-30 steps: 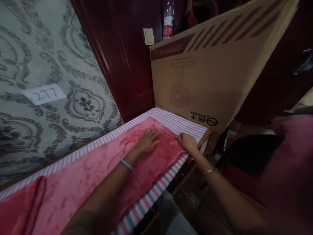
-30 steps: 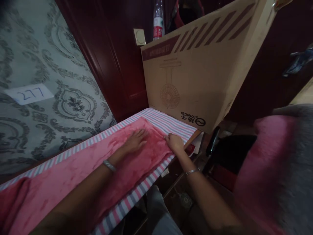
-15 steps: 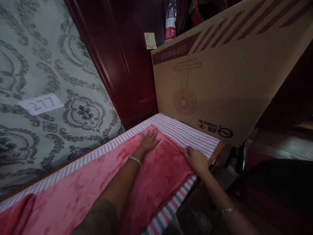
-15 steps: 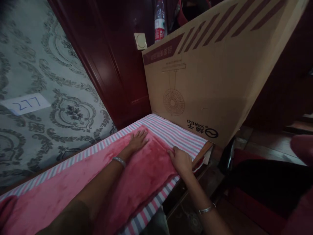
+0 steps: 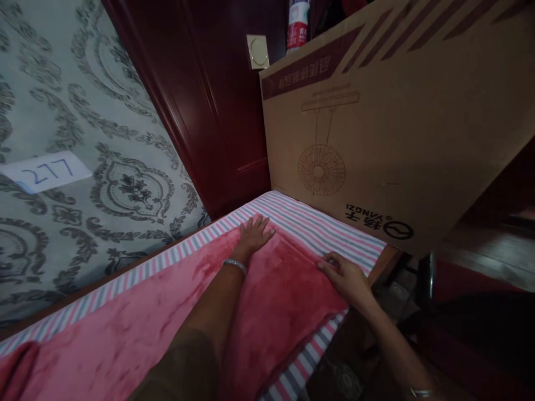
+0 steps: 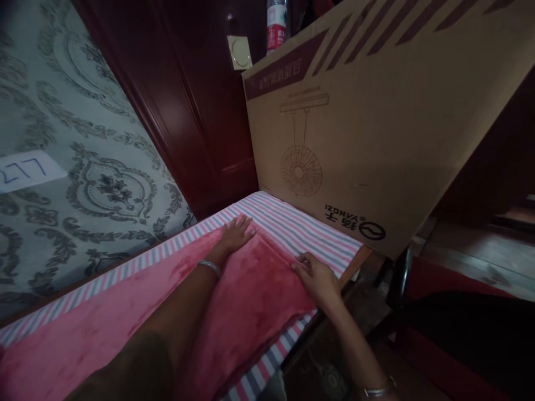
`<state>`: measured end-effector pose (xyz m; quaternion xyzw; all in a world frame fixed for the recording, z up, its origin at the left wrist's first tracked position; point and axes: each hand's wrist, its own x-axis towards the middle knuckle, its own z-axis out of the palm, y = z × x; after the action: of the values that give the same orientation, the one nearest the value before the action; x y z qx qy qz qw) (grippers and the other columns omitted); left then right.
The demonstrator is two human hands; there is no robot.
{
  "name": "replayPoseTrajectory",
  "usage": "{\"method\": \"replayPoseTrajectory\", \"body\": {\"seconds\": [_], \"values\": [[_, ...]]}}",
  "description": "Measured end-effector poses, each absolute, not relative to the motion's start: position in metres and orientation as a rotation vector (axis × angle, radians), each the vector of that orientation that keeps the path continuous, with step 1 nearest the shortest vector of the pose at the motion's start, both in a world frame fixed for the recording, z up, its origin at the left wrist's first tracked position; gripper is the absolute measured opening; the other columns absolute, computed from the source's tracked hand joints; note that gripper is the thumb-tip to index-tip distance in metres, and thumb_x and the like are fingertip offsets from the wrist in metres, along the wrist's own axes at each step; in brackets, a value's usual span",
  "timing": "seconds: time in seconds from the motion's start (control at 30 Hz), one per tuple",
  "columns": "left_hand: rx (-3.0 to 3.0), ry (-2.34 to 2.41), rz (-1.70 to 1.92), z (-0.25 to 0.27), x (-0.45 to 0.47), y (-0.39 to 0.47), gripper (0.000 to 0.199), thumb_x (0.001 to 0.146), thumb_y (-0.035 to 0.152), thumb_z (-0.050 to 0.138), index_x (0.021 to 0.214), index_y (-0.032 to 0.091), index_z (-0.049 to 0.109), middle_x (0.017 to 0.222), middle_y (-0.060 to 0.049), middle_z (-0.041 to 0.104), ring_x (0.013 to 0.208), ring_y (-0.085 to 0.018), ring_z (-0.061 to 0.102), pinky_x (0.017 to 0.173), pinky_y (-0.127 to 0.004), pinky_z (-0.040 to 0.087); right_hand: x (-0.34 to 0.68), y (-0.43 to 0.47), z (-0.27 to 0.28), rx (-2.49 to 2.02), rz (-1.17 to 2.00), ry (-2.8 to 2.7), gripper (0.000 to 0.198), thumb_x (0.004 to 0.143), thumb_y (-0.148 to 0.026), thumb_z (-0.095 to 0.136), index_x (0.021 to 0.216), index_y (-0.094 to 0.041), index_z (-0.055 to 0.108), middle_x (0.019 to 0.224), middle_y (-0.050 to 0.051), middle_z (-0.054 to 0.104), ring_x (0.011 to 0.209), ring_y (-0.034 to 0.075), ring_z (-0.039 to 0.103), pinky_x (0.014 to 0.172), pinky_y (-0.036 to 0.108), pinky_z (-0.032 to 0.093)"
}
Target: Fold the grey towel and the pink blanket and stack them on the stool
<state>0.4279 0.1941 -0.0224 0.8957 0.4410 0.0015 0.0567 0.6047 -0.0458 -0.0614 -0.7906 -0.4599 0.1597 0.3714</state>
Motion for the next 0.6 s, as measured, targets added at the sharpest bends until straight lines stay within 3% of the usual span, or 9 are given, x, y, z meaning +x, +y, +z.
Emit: {"method": "replayPoseTrajectory", "body": {"seconds": [0.27, 0.43, 0.6], "values": [[2.676, 1.348, -0.119, 0.006, 0.423, 0.174, 0.079, 0.094, 0.069, 0.021, 0.161, 0.029, 0.011, 0.169, -0.006, 0.002, 0.155, -0.034, 0.008, 0.121, -0.061, 0.009, 0.600, -0.044, -0.047, -2.194, 0.366, -1.214, 0.027, 0.091, -0.047, 0.055, 0.098, -0.025, 0.068, 0.083, 0.003, 0.073, 0.083, 0.023, 0.068, 0.062, 0.026, 0.036], [2.791, 1.361, -0.114, 0.006, 0.357, 0.143, 0.070, 0.098, 0.063, 0.020, 0.159, 0.028, 0.023, 0.168, -0.008, 0.015, 0.155, -0.030, 0.010, 0.121, -0.060, 0.006, 0.600, -0.047, -0.045, -2.235, 0.321, -1.215, 0.030, 0.091, -0.048, 0.053, 0.100, -0.025, 0.071, 0.085, 0.004, 0.075, 0.085, 0.024, 0.069, 0.063, 0.027, 0.038], [2.672, 1.609, -0.158, 0.006, 0.267, 0.117, 0.065, 0.101, 0.057, 0.022, 0.158, 0.027, 0.024, 0.168, -0.009, 0.017, 0.155, -0.031, 0.012, 0.120, -0.062, 0.012, 0.599, -0.048, -0.047, -2.271, 0.296, -1.249, 0.038, 0.092, -0.053, 0.050, 0.103, -0.024, 0.073, 0.090, 0.008, 0.075, 0.087, 0.026, 0.069, 0.064, 0.029, 0.040]]}}
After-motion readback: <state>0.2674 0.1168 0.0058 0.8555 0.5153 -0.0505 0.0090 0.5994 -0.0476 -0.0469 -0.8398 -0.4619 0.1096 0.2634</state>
